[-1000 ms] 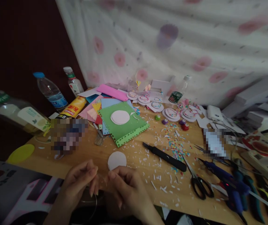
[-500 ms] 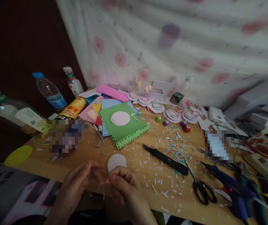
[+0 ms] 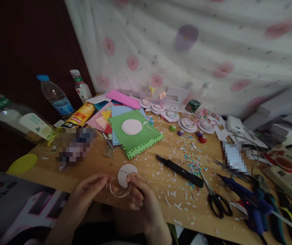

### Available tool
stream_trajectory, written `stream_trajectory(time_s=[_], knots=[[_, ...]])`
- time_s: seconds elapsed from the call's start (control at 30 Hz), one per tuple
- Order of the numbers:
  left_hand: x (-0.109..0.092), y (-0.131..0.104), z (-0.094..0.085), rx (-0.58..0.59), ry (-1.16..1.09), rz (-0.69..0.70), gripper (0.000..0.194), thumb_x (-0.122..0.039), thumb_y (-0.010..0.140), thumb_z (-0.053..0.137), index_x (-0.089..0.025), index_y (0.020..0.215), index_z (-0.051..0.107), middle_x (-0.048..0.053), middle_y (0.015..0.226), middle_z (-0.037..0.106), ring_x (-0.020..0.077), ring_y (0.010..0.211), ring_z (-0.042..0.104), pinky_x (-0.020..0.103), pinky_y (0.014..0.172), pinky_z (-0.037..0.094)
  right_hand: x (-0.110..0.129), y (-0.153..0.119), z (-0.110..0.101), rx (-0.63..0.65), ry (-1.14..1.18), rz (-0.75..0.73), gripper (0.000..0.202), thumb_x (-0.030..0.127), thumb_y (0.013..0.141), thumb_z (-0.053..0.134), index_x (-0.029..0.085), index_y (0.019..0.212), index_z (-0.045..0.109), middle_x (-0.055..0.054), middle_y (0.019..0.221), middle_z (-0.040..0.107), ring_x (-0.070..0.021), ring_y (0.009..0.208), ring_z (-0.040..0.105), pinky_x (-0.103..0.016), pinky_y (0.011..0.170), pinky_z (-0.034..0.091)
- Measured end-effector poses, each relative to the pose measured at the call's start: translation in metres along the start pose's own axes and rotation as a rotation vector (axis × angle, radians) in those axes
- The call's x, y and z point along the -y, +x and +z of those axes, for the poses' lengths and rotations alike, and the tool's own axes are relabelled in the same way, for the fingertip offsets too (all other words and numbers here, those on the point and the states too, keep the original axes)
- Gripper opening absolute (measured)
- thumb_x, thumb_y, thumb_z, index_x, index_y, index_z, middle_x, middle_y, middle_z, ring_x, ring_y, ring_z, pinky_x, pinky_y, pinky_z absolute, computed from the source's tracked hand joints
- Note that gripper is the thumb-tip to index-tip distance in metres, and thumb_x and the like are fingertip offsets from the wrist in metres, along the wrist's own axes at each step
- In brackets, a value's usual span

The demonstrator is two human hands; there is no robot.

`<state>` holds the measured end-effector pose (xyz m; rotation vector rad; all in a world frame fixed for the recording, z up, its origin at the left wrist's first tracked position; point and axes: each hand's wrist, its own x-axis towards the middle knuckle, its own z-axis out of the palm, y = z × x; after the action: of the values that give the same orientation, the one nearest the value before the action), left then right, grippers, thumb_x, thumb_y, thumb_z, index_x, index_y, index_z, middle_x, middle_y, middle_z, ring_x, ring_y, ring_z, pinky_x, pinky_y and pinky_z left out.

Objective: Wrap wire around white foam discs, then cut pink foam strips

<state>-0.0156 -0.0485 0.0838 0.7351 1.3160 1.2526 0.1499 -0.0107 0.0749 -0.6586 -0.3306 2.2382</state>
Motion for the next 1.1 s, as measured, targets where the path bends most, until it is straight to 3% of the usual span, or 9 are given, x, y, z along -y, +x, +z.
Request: stream_trajectory(time_s=[0.17,0.33,0.43,0.57,0.67,0.73,0.9,1.0,1.1], knots=[[0.002,0.004,0.003,-0.079,-0.130,-0.001,0.027,-0.045,0.070,0.084,-0.019,0.072,0.076,-0.002,0.056,0.071,0.0124,0.055,0.064,0.021,0.058,0.051,-0.005,-0.001,-0.012,-0.133,-0.326,-0.183,0.032,0.048,0.079,0.082,0.017,0.084,0.075,0.012,0.036,0.039,-0.0015,0.030,0.017,-0.012,0.030,0.016],[0.009,0.012,0.001,-0.118,-0.315,-0.143,0.041,-0.050,0.055,0.092,-0.016,0.064,0.070,-0.003,0.050,0.066,0.0102,0.045,0.060,0.019,0.047,0.047,-0.003,-0.004,-0.014,-0.316,-0.603,-0.467,0.042,0.056,0.079,0.080,0.019,0.098,0.076,0.006,0.056,0.056,-0.0031,0.044,0.041,-0.012,0.041,0.030],[0.010,0.012,0.005,-0.094,-0.327,-0.157,0.040,-0.049,0.057,0.091,-0.016,0.067,0.071,-0.003,0.049,0.065,0.0096,0.043,0.059,0.018,0.047,0.046,-0.006,-0.002,-0.006,-0.292,-0.671,-0.441,0.045,0.060,0.077,0.079,0.018,0.090,0.075,0.003,0.067,0.060,-0.0050,0.049,0.048,-0.015,0.046,0.038],[0.011,0.006,0.012,-0.124,-0.181,0.003,0.032,-0.047,0.073,0.083,-0.018,0.069,0.070,-0.004,0.051,0.064,0.0086,0.048,0.060,0.018,0.053,0.047,-0.015,0.005,-0.005,-0.237,-0.581,-0.336,0.050,0.065,0.072,0.080,0.017,0.071,0.067,0.005,0.059,0.056,-0.0047,0.043,0.042,-0.016,0.041,0.033],[0.020,0.003,0.014,-0.222,-0.063,0.117,0.029,-0.045,0.075,0.081,-0.020,0.089,0.073,0.000,0.073,0.076,0.0141,0.067,0.070,0.021,0.069,0.055,-0.019,0.009,-0.014,-0.243,-0.518,-0.361,0.045,0.059,0.074,0.082,0.017,0.071,0.066,0.004,0.059,0.058,-0.0048,0.046,0.044,-0.015,0.043,0.034],[0.030,0.001,0.015,-0.243,-0.071,0.168,0.044,-0.042,0.072,0.083,-0.024,0.110,0.070,0.004,0.099,0.079,0.0207,0.091,0.074,0.027,0.081,0.057,-0.021,0.010,-0.018,-0.232,-0.507,-0.401,0.042,0.056,0.075,0.083,0.017,0.072,0.068,0.002,0.061,0.060,-0.0057,0.047,0.047,-0.015,0.043,0.036],[0.045,0.002,0.023,-0.204,-0.020,0.331,0.082,-0.033,0.063,0.086,-0.032,0.138,0.053,0.007,0.149,0.055,0.0320,0.138,0.050,0.037,0.102,0.052,-0.024,0.009,-0.018,-0.195,-0.418,-0.428,0.036,0.051,0.078,0.083,0.017,0.073,0.070,0.002,0.061,0.064,-0.0050,0.043,0.049,-0.014,0.041,0.038],[0.040,0.004,0.027,-0.199,-0.016,0.356,0.096,-0.032,0.055,0.092,-0.033,0.141,0.050,0.005,0.157,0.044,0.0364,0.147,0.035,0.046,0.114,0.042,-0.026,0.012,-0.017,-0.199,-0.307,-0.368,0.034,0.048,0.075,0.086,0.017,0.073,0.070,0.002,0.061,0.064,-0.0052,0.043,0.050,-0.013,0.038,0.036],[0.036,0.006,0.026,-0.114,-0.093,0.360,0.095,-0.034,0.051,0.096,-0.032,0.137,0.056,0.007,0.156,0.046,0.0397,0.147,0.033,0.048,0.116,0.039,-0.029,0.017,-0.018,-0.177,-0.208,-0.305,0.040,0.049,0.066,0.091,0.016,0.069,0.069,0.004,0.055,0.061,-0.0043,0.038,0.045,-0.011,0.032,0.029]])
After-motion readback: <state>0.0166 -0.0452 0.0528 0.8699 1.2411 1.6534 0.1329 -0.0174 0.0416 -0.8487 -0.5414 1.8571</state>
